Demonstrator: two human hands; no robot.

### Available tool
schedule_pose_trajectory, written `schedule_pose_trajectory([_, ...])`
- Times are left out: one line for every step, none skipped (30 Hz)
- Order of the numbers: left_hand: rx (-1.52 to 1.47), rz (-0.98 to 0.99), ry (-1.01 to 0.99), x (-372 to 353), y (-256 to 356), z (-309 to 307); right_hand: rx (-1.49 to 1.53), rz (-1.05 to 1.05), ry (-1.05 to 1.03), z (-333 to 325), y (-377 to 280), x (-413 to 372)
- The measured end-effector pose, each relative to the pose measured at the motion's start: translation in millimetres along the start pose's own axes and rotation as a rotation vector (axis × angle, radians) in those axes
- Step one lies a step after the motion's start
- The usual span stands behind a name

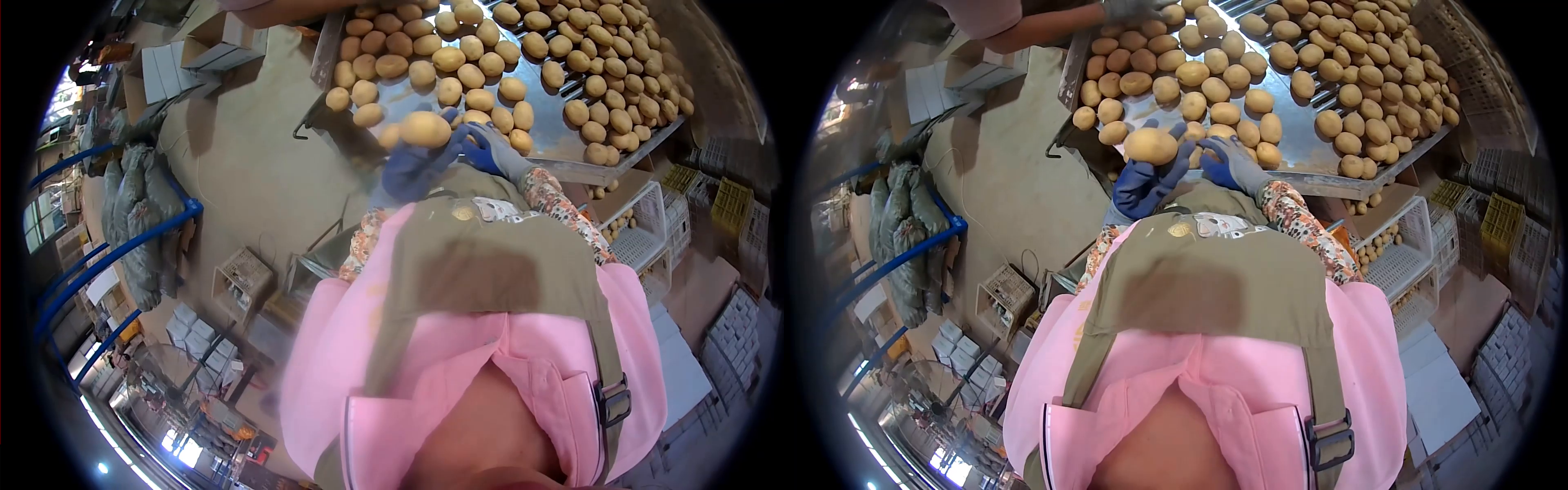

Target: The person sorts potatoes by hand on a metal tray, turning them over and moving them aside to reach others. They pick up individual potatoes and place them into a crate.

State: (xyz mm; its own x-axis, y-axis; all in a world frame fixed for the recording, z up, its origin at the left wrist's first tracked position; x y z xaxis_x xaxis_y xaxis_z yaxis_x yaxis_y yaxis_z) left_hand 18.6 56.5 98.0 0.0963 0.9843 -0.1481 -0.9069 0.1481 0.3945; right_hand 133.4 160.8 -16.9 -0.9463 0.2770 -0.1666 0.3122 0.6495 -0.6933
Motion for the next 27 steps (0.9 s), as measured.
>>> schedule_pose_trajectory([-0.129,-0.142,-0.080,-1,-7,2,0.089,0.045,0.038,-3,8,-3])
schedule_pose_trajectory([-0.129,-0.140,-0.079,2,-10,-6,0.178,0.091,0.075,-5,14,-5])
schedule_pose_trajectory([-0.336,-0.168,-0.256,7,-15,-5,0.298,0.153,0.160,-19,3,-10])
schedule_pose_trajectory([-0.544,-0.196,-0.433,6,-17,-4,0.300,0.155,0.160,-18,3,-13])
schedule_pose_trajectory([-0.545,-0.199,-0.432,4,-15,1,0.402,0.191,0.207,-20,4,-17])
schedule_pose_trajectory([-0.382,-0.206,-0.199,3,-19,-6,0.504,0.228,0.256,-22,4,-22])
schedule_pose_trajectory([-0.216,-0.211,0.032,1,-19,-15,0.507,0.233,0.261,-27,3,-29])
schedule_pose_trajectory([-0.216,-0.218,0.032,1,-19,-13,0.537,0.280,0.297,-44,-7,-38])
schedule_pose_trajectory([-0.191,-0.248,0.079,1,-21,-14,0.566,0.326,0.333,-54,-9,-44])
schedule_pose_trajectory([-0.166,-0.277,0.126,1,-22,-16,0.568,0.329,0.336,-53,4,-51])
schedule_pose_trajectory([-0.166,-0.282,0.126,5,-22,-17,0.633,0.373,0.436,-55,31,-65])
schedule_pose_trajectory([-0.323,-0.335,-0.113,11,-24,-3,0.698,0.418,0.537,-57,58,-80])
schedule_pose_trajectory([-0.480,-0.384,-0.355,13,-23,13,0.700,0.423,0.541,-59,76,-91])
schedule_pose_trajectory([-0.481,-0.392,-0.355,14,-25,9,0.566,0.476,0.604,-67,95,-107])
schedule_pose_trajectory([-0.549,-0.417,-0.344,14,-29,4,0.430,0.525,0.663,-74,113,-123])
schedule_pose_trajectory([-0.615,-0.441,-0.333,14,-30,0,0.432,0.528,0.668,-66,135,-136])
schedule_pose_trajectory([-0.612,-0.448,-0.334,12,-29,0,0.257,0.465,0.678,-59,154,-147])
schedule_pose_trajectory([-0.517,-0.420,-0.108,12,-30,-15,0.082,0.405,0.687,-72,130,-142])
schedule_pose_trajectory([-0.418,-0.391,0.114,11,-29,-31,-0.017,0.577,0.505,-64,114,-145])
schedule_pose_trajectory([-0.415,-0.403,0.109,13,-29,-33,0.184,0.381,0.606,-28,146,-141])
schedule_pose_trajectory([-0.480,-0.396,0.043,14,-29,-39,-0.092,0.299,0.388,-35,99,-117])
schedule_pose_trajectory([-0.547,-0.385,-0.021,16,-31,-44,-0.162,0.481,0.304,-28,64,-100])
schedule_pose_trajectory([-0.545,-0.391,-0.020,19,-40,-68,-0.206,0.620,0.104,-24,39,-79])
schedule_pose_trajectory([-1.473,-0.568,-0.191,21,-54,-88,-0.179,0.743,-0.025,-30,13,-68])
schedule_pose_trajectory([-2.408,-0.687,-0.375,23,-49,-109,-0.199,0.716,-0.079,-33,9,-63])
schedule_pose_trajectory([-3.356,-0.712,-0.581,26,-29,-114,-0.218,0.691,-0.136,-32,8,-59])
schedule_pose_trajectory([-3.233,-0.933,-0.390,27,-20,-87,-0.211,0.694,-0.138,-28,12,-63])
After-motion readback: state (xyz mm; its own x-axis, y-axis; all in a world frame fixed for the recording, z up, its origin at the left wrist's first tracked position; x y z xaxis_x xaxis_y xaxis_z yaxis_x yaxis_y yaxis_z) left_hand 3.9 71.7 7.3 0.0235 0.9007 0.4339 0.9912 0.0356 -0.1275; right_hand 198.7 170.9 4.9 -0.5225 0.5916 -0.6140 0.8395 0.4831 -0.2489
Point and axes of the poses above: each hand's wrist, its own x-axis towards the middle knuckle, its own z-axis out of the palm, y = z × x, the point moved 7 cm from there along x, towards the middle knuckle, and after that the axes turned 11 degrees about -z, right-handed, at the moved point
